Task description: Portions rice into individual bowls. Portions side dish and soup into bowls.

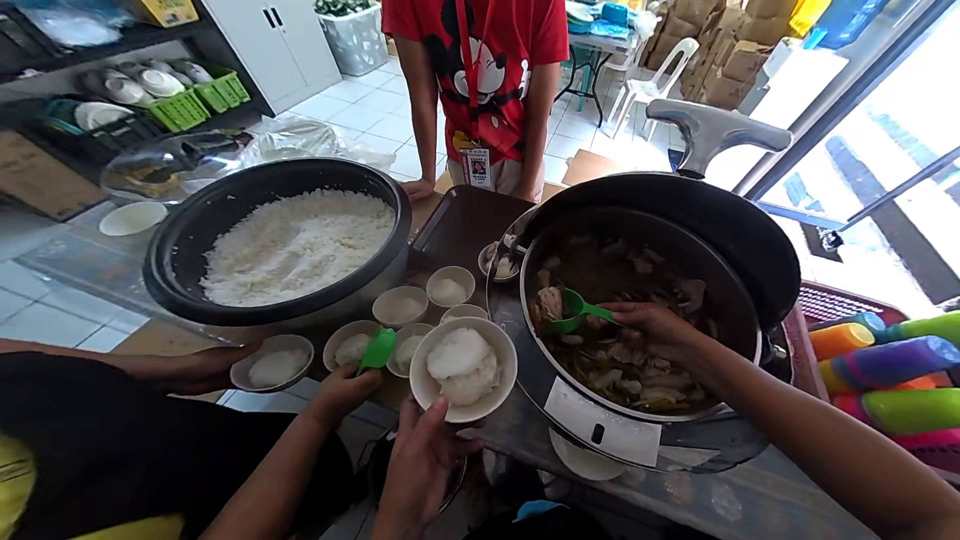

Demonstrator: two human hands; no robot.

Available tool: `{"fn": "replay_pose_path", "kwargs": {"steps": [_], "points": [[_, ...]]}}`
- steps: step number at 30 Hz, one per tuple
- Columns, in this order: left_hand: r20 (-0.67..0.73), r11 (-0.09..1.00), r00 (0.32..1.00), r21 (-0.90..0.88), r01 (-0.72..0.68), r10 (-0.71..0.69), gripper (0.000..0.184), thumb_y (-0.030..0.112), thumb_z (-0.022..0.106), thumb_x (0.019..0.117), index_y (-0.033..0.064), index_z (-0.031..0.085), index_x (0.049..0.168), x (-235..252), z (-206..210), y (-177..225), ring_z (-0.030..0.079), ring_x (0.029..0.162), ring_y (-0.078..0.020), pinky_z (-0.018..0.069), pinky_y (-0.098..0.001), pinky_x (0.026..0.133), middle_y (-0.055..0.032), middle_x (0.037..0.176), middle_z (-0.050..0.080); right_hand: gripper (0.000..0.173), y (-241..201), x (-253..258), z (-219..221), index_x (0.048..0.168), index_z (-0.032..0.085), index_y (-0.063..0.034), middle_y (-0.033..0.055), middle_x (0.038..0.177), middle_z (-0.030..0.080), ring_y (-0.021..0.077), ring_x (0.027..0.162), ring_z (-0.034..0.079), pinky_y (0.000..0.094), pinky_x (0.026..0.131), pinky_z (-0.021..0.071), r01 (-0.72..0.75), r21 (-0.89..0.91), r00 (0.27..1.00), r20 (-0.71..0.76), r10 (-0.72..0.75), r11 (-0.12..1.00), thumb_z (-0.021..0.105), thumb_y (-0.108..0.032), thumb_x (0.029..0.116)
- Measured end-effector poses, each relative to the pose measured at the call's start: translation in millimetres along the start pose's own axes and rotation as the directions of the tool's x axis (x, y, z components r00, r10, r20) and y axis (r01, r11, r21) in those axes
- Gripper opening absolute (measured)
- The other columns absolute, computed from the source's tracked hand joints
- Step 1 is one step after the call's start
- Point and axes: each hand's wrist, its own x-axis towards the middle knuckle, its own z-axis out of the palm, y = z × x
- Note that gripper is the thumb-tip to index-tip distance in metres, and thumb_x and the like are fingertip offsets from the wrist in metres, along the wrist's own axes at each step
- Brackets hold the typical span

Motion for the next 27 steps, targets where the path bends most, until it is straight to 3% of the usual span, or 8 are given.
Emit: {"fn": "replay_pose_path", "kwargs": {"steps": [7, 13, 15, 17, 19, 21, 23, 27], "points": [[0.172, 0.999, 0.984, 0.031, 0.035, -0.04, 0.034, 0.017, 0.035, 0.1074, 0.0094, 0.029, 0.14, 7.2, 53.8, 21.4, 0.073, 0.078, -0.0206, 0.0619, -0.0316, 0.058, -0.0105, 0.102, 0.067, 0.029, -19.6, -37.6, -28.5, 0.131, 0.059, 0.0006, -0.0002, 0.093, 0.067, -0.0029, 0.053, 0.044, 0.0126, 0.049, 0.0382, 0.253, -0.031, 0.959, -0.128, -0.254, 0.967, 0.043, -0.003, 0.1068], [0.274, 0.975, 0.936, 0.063, 0.213, -0.222, 0.032, 0.02, 0.041, 0.1105, 0.0054, 0.033, 0.138, 13.9, 111.1, 22.9, 0.072, 0.076, -0.0222, 0.061, -0.0318, 0.061, -0.0141, 0.099, 0.066, 0.027, -30.6, -100.6, -28.4, 0.122, 0.068, -0.0015, -0.0027, 0.085, 0.068, -0.0034, 0.053, 0.046, 0.0126, 0.05, 0.0402, 0.504, -0.268, 0.783, -0.259, -0.565, 0.821, 0.048, 0.001, 0.1037], [0.29, 0.962, 0.917, 0.079, 0.262, -0.274, 0.034, 0.021, 0.043, 0.1101, 0.0029, 0.033, 0.138, 15.2, 133.7, 18.3, 0.072, 0.074, -0.0208, 0.061, -0.0298, 0.061, -0.0147, 0.097, 0.067, 0.026, -18.4, -112.9, -26.4, 0.123, 0.069, -0.0048, -0.0025, 0.096, 0.07, -0.003, 0.069, 0.055, 0.0164, 0.064, 0.0469, 0.489, -0.557, 0.674, -0.247, -0.696, 0.671, 0.054, -0.005, 0.1029], [0.3, 0.954, 0.906, 0.083, 0.287, -0.298, 0.039, 0.02, 0.047, 0.109, 0.0018, 0.031, 0.14, 15.4, 155.0, 11.5, 0.072, 0.076, -0.0225, 0.0611, -0.0313, 0.063, -0.0171, 0.1, 0.065, 0.029, -1.2, -121.7, -25.2, 0.126, 0.07, -0.0042, 0.0081, 0.113, 0.072, 0.0116, 0.097, 0.067, 0.0335, 0.087, 0.0552, 0.405, -0.824, 0.551, -0.124, -0.825, 0.395, 0.053, -0.009, 0.1034], [0.302, 0.948, 0.899, 0.086, 0.305, -0.316, 0.042, 0.021, 0.05, 0.1082, 0.0022, 0.03, 0.14, 15.7, 173.0, 5.2, 0.072, 0.077, -0.0232, 0.0611, -0.0319, 0.063, -0.0181, 0.102, 0.064, 0.032, 15.9, -124.3, -22.4, 0.121, 0.073, -0.0037, 0.0156, 0.107, 0.074, 0.0292, 0.09, 0.073, 0.0484, 0.075, 0.0593, 0.268, -0.962, 0.388, 0.057, -0.92, 0.054, 0.051, -0.005, 0.0988], [0.309, 0.941, 0.889, 0.096, 0.326, -0.339, 0.042, 0.022, 0.05, 0.108, 0.0027, 0.031, 0.14, 16.3, 184.5, 0.9, 0.071, 0.076, -0.0227, 0.0605, -0.0311, 0.064, -0.0179, 0.103, 0.064, 0.032, 27.1, -128.5, -20.0, 0.117, 0.075, -0.0048, 0.016, 0.103, 0.075, 0.0327, 0.081, 0.074, 0.046, 0.065, 0.0588, 0.115, -0.978, 0.298, 0.202, -0.933, -0.175, 0.053, 0.001, 0.0946], [0.328, 0.934, 0.875, 0.096, 0.345, -0.357, 0.043, 0.022, 0.049, 0.1082, 0.0031, 0.031, 0.142, 16.6, 188.6, -3.0, 0.071, 0.077, -0.0233, 0.0603, -0.0311, 0.064, -0.0183, 0.105, 0.063, 0.033, 30.0, -135.5, -24.5, 0.116, 0.076, -0.006, 0.0142, 0.101, 0.076, 0.0306, 0.075, 0.072, 0.0407, 0.061, 0.0558, 0.016, -0.964, 0.248, 0.262, -0.932, -0.267, 0.053, 0.003, 0.0932], [0.38, 0.936, 0.856, 0.108, 0.335, -0.35, 0.039, 0.021, 0.048, 0.1084, 0.0037, 0.035, 0.14, 16.1, 188.0, -6.6, 0.072, 0.078, -0.0232, 0.0612, -0.0307, 0.064, -0.0171, 0.103, 0.065, 0.034, 29.5, -155.4, -31.7, 0.116, 0.076, -0.006, 0.0147, 0.103, 0.076, 0.0299, 0.078, 0.073, 0.0405, 0.063, 0.057, 0.036, -0.975, 0.219, 0.22, -0.951, -0.218, 0.05, 0.0, 0.096]]}}
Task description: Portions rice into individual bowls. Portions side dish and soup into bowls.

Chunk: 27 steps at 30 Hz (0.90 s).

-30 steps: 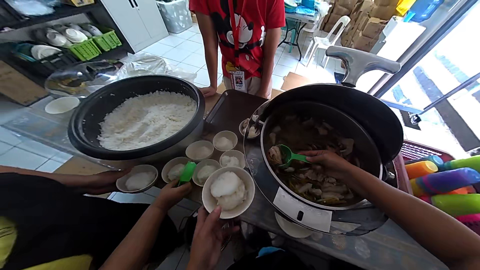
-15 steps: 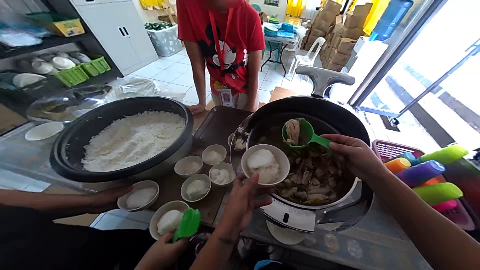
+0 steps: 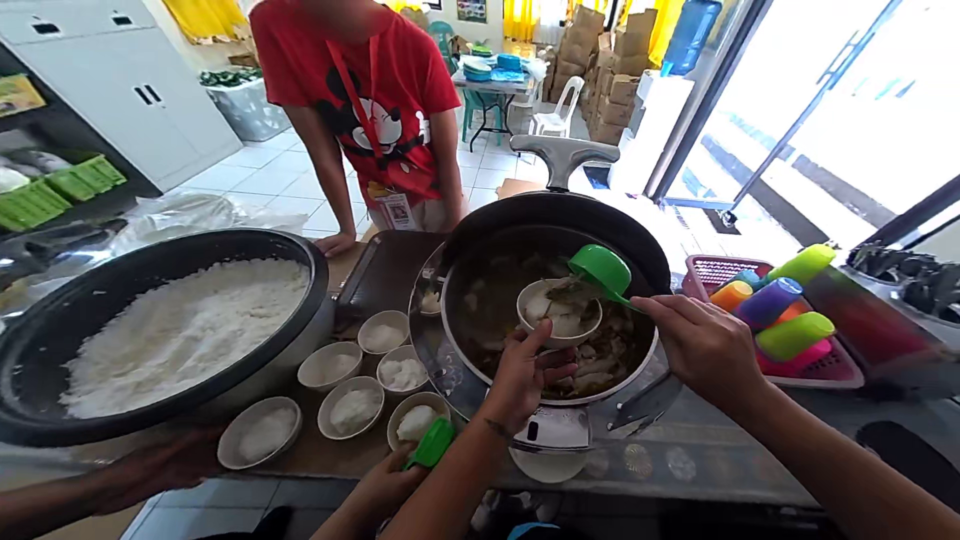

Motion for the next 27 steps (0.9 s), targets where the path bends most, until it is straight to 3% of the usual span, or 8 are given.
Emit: {"fn": "replay_pose_path", "kwargs": {"steps": [4, 7, 15, 19, 21, 24, 25, 27], "points": [[0.044, 1.0, 0.999, 0.006, -0.009, 0.009, 0.034, 0.02, 0.046, 0.1089, 0.0042, 0.036, 0.137, -1.0, -0.9, 0.7, 0.073, 0.078, -0.0234, 0.0612, -0.0305, 0.063, -0.0168, 0.102, 0.066, 0.033, -9.9, -8.0, -5.1, 0.113, 0.077, -0.0075, 0.0114, 0.101, 0.077, 0.026, 0.078, 0.072, 0.0357, 0.065, 0.0562, 0.061, -0.016, 0.998, -0.017, -0.061, 0.998, 0.05, 0.002, 0.0952], [0.047, 1.0, 0.999, 0.005, 0.005, -0.006, 0.034, 0.021, 0.046, 0.109, 0.0045, 0.037, 0.138, -3.3, -2.3, 2.8, 0.073, 0.077, -0.0226, 0.0615, -0.0299, 0.063, -0.0163, 0.1, 0.067, 0.032, -4.3, -4.1, -17.4, 0.113, 0.077, -0.0069, 0.0136, 0.102, 0.077, 0.0273, 0.078, 0.072, 0.0374, 0.064, 0.0558, 0.018, -0.029, 0.998, -0.058, -0.019, 0.999, 0.049, -0.001, 0.0976], [0.04, 1.0, 0.999, 0.014, -0.018, 0.017, 0.031, 0.023, 0.043, 0.1102, 0.0019, 0.041, 0.133, -7.4, -14.6, 11.6, 0.073, 0.077, -0.0195, 0.0609, -0.0282, 0.064, -0.0142, 0.098, 0.068, 0.032, -17.8, -6.6, -16.1, 0.113, 0.076, -0.0091, 0.0107, 0.102, 0.077, 0.0222, 0.084, 0.073, 0.0317, 0.071, 0.0561, 0.041, 0.137, 0.999, -0.02, -0.038, 0.99, 0.048, -0.003, 0.0996], [0.048, 0.999, 0.998, 0.019, -0.048, 0.047, 0.032, 0.021, 0.044, 0.11, 0.0031, 0.034, 0.135, -9.2, -21.5, 13.1, 0.073, 0.079, -0.0222, 0.0614, -0.031, 0.066, -0.0158, 0.1, 0.066, 0.033, -24.3, -2.9, -12.6, 0.114, 0.076, -0.0095, 0.0108, 0.102, 0.077, 0.0233, 0.079, 0.071, 0.0328, 0.066, 0.0549, 0.041, 0.147, 0.999, -0.017, -0.039, 0.988, 0.047, -0.004, 0.0988], [0.049, 0.999, 0.998, 0.028, -0.038, 0.037, 0.035, 0.021, 0.043, 0.11, 0.0035, 0.032, 0.138, -11.8, -24.0, 14.1, 0.073, 0.079, -0.0225, 0.0614, -0.0309, 0.065, -0.0165, 0.102, 0.065, 0.032, -18.6, -0.1, -7.5, 0.115, 0.076, -0.0064, 0.0136, 0.104, 0.076, 0.024, 0.084, 0.074, 0.0358, 0.071, 0.0589, -0.034, 0.218, 0.999, 0.014, 0.032, 0.975, 0.048, -0.005, 0.0997], [0.055, 0.999, 0.998, 0.013, -0.039, 0.038, 0.035, 0.021, 0.043, 0.1102, 0.0035, 0.032, 0.139, -14.9, -33.3, 17.9, 0.073, 0.078, -0.0225, 0.0617, -0.0308, 0.064, -0.016, 0.1, 0.067, 0.03, 6.0, 9.3, -10.1, 0.121, 0.072, -0.0037, 0.0052, 0.106, 0.072, 0.0046, 0.088, 0.066, 0.0228, 0.081, 0.0551, -0.363, 0.489, 0.931, 0.173, 0.32, 0.793, 0.051, -0.011, 0.1007], [0.058, 0.999, 0.997, 0.003, -0.048, 0.048, 0.035, 0.02, 0.042, 0.1103, 0.0037, 0.032, 0.139, -15.9, -37.9, 19.5, 0.073, 0.077, -0.0226, 0.0618, -0.0309, 0.064, -0.016, 0.099, 0.067, 0.029, 15.1, 12.8, -8.3, 0.122, 0.071, -0.0051, -0.0016, 0.1, 0.071, -0.0023, 0.078, 0.06, 0.0172, 0.072, 0.0505, -0.469, 0.575, 0.879, 0.227, 0.42, 0.67, 0.053, -0.013, 0.1002], [0.049, 0.997, 0.996, -0.003, -0.076, 0.076, 0.033, 0.02, 0.041, 0.1106, 0.004, 0.033, 0.138, -20.4, -47.7, 24.8, 0.073, 0.077, -0.0223, 0.0617, -0.0302, 0.063, -0.0154, 0.098, 0.068, 0.029, 26.3, 20.3, 0.5, 0.125, 0.068, -0.0058, -0.0078, 0.08, 0.063, -0.0046, 0.058, 0.048, 0.0133, 0.055, 0.0414, -0.592, 0.696, 0.762, 0.319, 0.564, 0.406, 0.053, -0.009, 0.1007]]}}
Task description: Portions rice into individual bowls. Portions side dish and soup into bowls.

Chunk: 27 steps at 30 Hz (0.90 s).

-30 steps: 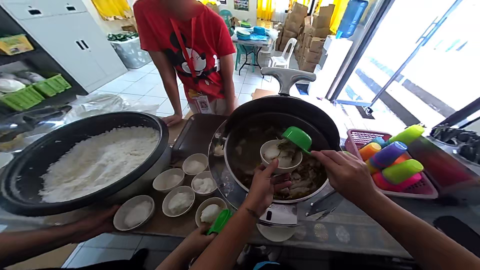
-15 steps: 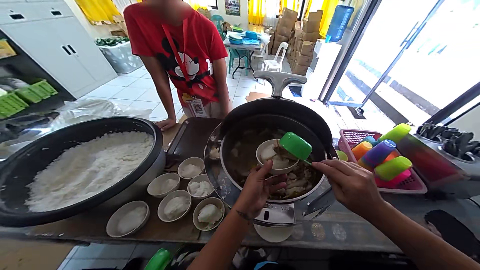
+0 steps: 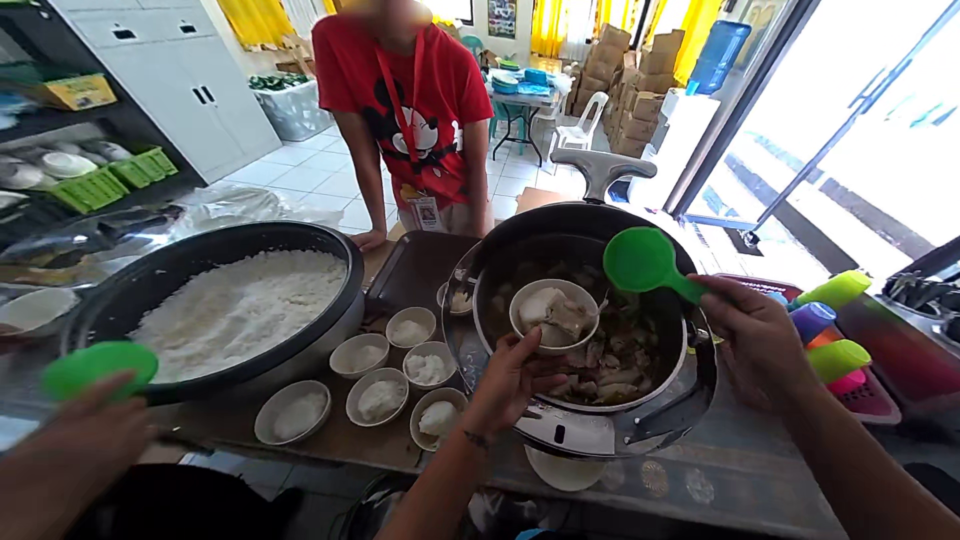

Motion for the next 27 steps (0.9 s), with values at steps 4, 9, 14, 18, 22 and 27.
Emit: {"fn": "replay_pose_path", "kwargs": {"steps": [4, 9, 14, 18, 22, 27], "points": [[-0.063, 0.995, 0.994, 0.04, -0.087, 0.089, 0.03, 0.021, 0.039, 0.1111, 0.0046, 0.038, 0.136, -21.7, -29.5, 18.7, 0.073, 0.08, -0.021, 0.0616, -0.0305, 0.064, -0.0128, 0.099, 0.069, 0.028, 21.0, 22.8, 19.7, 0.129, 0.063, -0.0013, -0.0024, 0.086, 0.064, -0.0024, 0.058, 0.046, 0.0146, 0.054, 0.0399, -0.162, 0.045, 0.986, 0.051, 0.16, 0.986, 0.05, -0.003, 0.1047], [-0.213, 0.969, 0.948, 0.118, -0.217, 0.238, 0.027, 0.022, 0.035, 0.1117, 0.0071, 0.046, 0.131, -46.4, -75.7, 40.8, 0.074, 0.081, -0.0186, 0.062, -0.029, 0.063, -0.0097, 0.1, 0.071, 0.03, 31.2, 39.7, 55.7, 0.132, 0.066, -0.0009, 0.0211, 0.128, 0.068, 0.0346, 0.118, 0.065, 0.0553, 0.104, 0.0481, 0.037, -0.444, 0.927, 0.35, 0.135, 0.895, 0.053, -0.008, 0.106], [-0.256, 0.95, 0.915, 0.09, -0.298, 0.311, 0.032, 0.022, 0.027, 0.1123, 0.0111, 0.056, 0.115, -59.7, -101.6, 49.4, 0.075, 0.079, -0.0134, 0.0617, -0.0245, 0.061, -0.005, 0.096, 0.074, 0.035, 28.3, 51.7, 101.7, 0.131, 0.07, -0.0083, 0.0188, 0.122, 0.07, 0.041, 0.108, 0.069, 0.0622, 0.089, 0.0534, 0.347, -0.66, 0.831, 0.545, 0.108, 0.666, 0.054, 0.0, 0.1012], [-0.266, 0.952, 0.915, 0.062, -0.299, 0.305, 0.03, 0.022, 0.026, 0.1119, 0.012, 0.054, 0.118, -65.5, -108.7, 48.2, 0.075, 0.079, -0.0129, 0.0613, -0.0228, 0.06, -0.0055, 0.1, 0.074, 0.04, 44.0, 76.9, 131.0, 0.134, 0.068, -0.0102, 0.0178, 0.128, 0.068, 0.0411, 0.114, 0.066, 0.0627, 0.094, 0.0514, 0.4, -0.692, 0.759, 0.618, 0.206, 0.602, 0.055, 0.003, 0.0979], [-0.267, 0.957, 0.92, 0.047, -0.285, 0.287, 0.03, 0.022, 0.026, 0.1118, 0.0116, 0.053, 0.121, -65.7, -112.4, 46.8, 0.075, 0.081, -0.0141, 0.0619, -0.024, 0.062, -0.0066, 0.104, 0.074, 0.038, 39.2, 87.5, 148.3, 0.128, 0.071, -0.0082, 0.0179, 0.124, 0.07, 0.0401, 0.114, 0.066, 0.0618, 0.098, 0.0501, 0.435, -0.59, 0.696, 0.7, 0.162, 0.68, 0.057, 0.006, 0.0958], [-0.282, 0.961, 0.919, 0.043, -0.273, 0.274, 0.03, 0.022, 0.026, 0.112, 0.0113, 0.053, 0.119, -65.4, -113.8, 46.2, 0.075, 0.078, -0.0142, 0.0618, -0.0241, 0.061, -0.0065, 0.101, 0.074, 0.037, 10.8, 79.4, 142.9, 0.128, 0.071, -0.0083, 0.0162, 0.118, 0.07, 0.0378, 0.106, 0.069, 0.0583, 0.089, 0.0537, 0.563, -0.565, 0.642, 0.759, 0.112, 0.603, 0.057, 0.006, 0.0966]]}}
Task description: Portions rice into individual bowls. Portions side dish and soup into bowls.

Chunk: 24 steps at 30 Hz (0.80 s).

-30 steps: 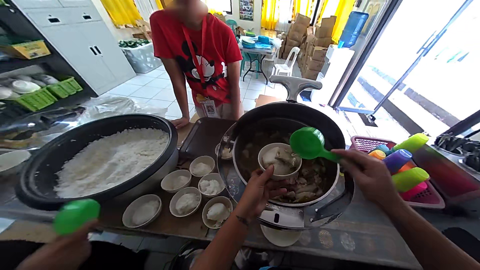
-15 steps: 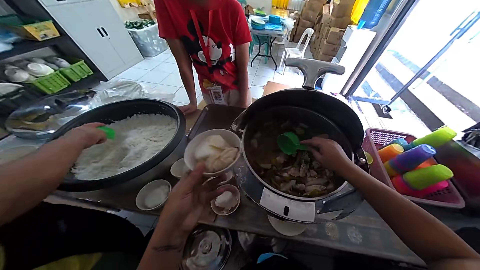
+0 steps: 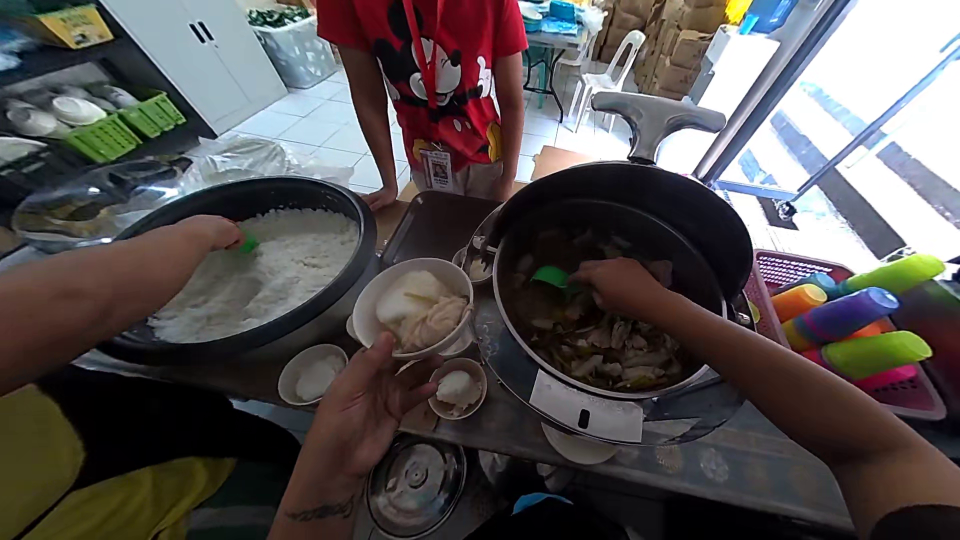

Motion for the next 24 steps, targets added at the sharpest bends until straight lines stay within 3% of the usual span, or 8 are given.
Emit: {"fn": "replay_pose_path", "kwargs": {"steps": [3, 5, 8, 11, 14, 18, 22, 24], "points": [[-0.005, 1.0, 1.0, 0.004, -0.005, 0.005, 0.029, 0.022, 0.026, 0.1116, 0.0112, 0.053, 0.119, -1.0, -1.7, 0.6, 0.075, 0.078, -0.0144, 0.0617, -0.024, 0.061, -0.0071, 0.1, 0.074, 0.034, -16.6, -30.9, -17.1, 0.122, 0.073, -0.0071, 0.015, 0.108, 0.071, 0.0358, 0.09, 0.071, 0.054, 0.074, 0.0575, 0.045, -0.142, 0.994, -0.095, -0.059, 0.989, 0.065, 0.006, 0.0913], [0.006, 1.0, 1.0, -0.007, -0.014, 0.014, 0.029, 0.021, 0.027, 0.1112, 0.0112, 0.053, 0.118, -1.1, -4.2, -0.6, 0.075, 0.079, -0.0148, 0.0619, -0.0238, 0.061, -0.0076, 0.1, 0.074, 0.029, -31.9, -55.4, -22.0, 0.117, 0.074, -0.0066, 0.0148, 0.103, 0.071, 0.0352, 0.084, 0.071, 0.053, 0.069, 0.0571, 0.052, -0.153, 0.993, -0.095, -0.067, 0.987, 0.063, 0.004, 0.0926], [0.0, 1.0, 1.0, 0.003, -0.018, 0.018, 0.029, 0.021, 0.026, 0.1113, 0.0118, 0.053, 0.117, -2.3, -3.4, -0.8, 0.075, 0.079, -0.0139, 0.0616, -0.0235, 0.062, -0.0066, 0.1, 0.074, 0.029, -55.6, -71.6, -18.6, 0.122, 0.071, -0.0029, 0.0195, 0.111, 0.07, 0.0401, 0.095, 0.07, 0.057, 0.078, 0.055, -0.027, -0.093, 0.992, 0.119, 0.038, 0.995, 0.055, 0.0, 0.0988], [-0.005, 1.0, 1.0, 0.007, -0.012, 0.012, 0.03, 0.021, 0.025, 0.1119, 0.0111, 0.052, 0.118, -2.7, -0.6, -0.8, 0.075, 0.078, -0.0142, 0.0617, -0.0241, 0.062, -0.0065, 0.098, 0.074, 0.034, -65.7, -52.2, -5.1, 0.133, 0.063, -0.001, 0.0221, 0.127, 0.064, 0.0424, 0.112, 0.065, 0.0585, 0.091, 0.0508, -0.152, -0.023, 0.945, 0.289, 0.152, 0.988, 0.049, -0.002, 0.1021], [-0.016, 1.0, 1.0, -0.002, -0.013, 0.013, 0.03, 0.021, 0.025, 0.1122, 0.0099, 0.053, 0.117, -2.3, 2.7, -1.4, 0.075, 0.078, -0.015, 0.0614, -0.0243, 0.06, -0.0075, 0.098, 0.074, 0.035, -55.2, -24.1, 7.7, 0.135, 0.065, -0.0049, 0.02, 0.132, 0.065, 0.0401, 0.119, 0.063, 0.0586, 0.1, 0.0482, -0.21, 0.158, 0.964, 0.199, 0.177, 0.965, 0.049, -0.005, 0.1045], [-0.008, 1.0, 1.0, -0.013, -0.004, 0.003, 0.029, 0.021, 0.026, 0.112, 0.0104, 0.052, 0.119, -4.0, 3.9, -4.2, 0.075, 0.079, -0.0152, 0.061, -0.0238, 0.059, -0.0078, 0.101, 0.073, 0.031, -26.6, -14.9, 9.5, 0.13, 0.07, -0.0059, 0.0187, 0.126, 0.069, 0.0362, 0.119, 0.064, 0.0557, 0.104, 0.0473, -0.167, 0.355, 0.984, 0.125, 0.13, 0.92, 0.051, -0.005, 0.1052], [-0.011, 1.0, 1.0, -0.018, 0.001, -0.001, 0.026, 0.02, 0.026, 0.1116, 0.0099, 0.049, 0.121, -9.0, -1.0, -6.3, 0.075, 0.079, -0.0155, 0.0617, -0.025, 0.059, -0.0076, 0.1, 0.073, 0.031, -20.1, -41.5, -4.7, 0.13, 0.07, -0.0086, 0.018, 0.123, 0.071, 0.0354, 0.119, 0.064, 0.0567, 0.105, 0.0449, -0.174, 0.253, 0.955, 0.279, 0.1, 0.952, 0.049, -0.01, 0.1074], [-0.015, 1.0, 1.0, -0.024, -0.006, 0.006, 0.027, 0.02, 0.026, 0.1116, 0.0092, 0.049, 0.12, -11.0, -4.1, -6.7, 0.075, 0.078, -0.0162, 0.0618, -0.0253, 0.058, -0.0085, 0.099, 0.073, 0.031, -18.4, -43.0, -12.8, 0.129, 0.071, -0.0104, 0.0181, 0.121, 0.071, 0.0377, 0.117, 0.065, 0.0601, 0.103, 0.0457, -0.194, 0.186, 0.955, 0.259, 0.143, 0.963, 0.05, -0.009, 0.1067]]}}
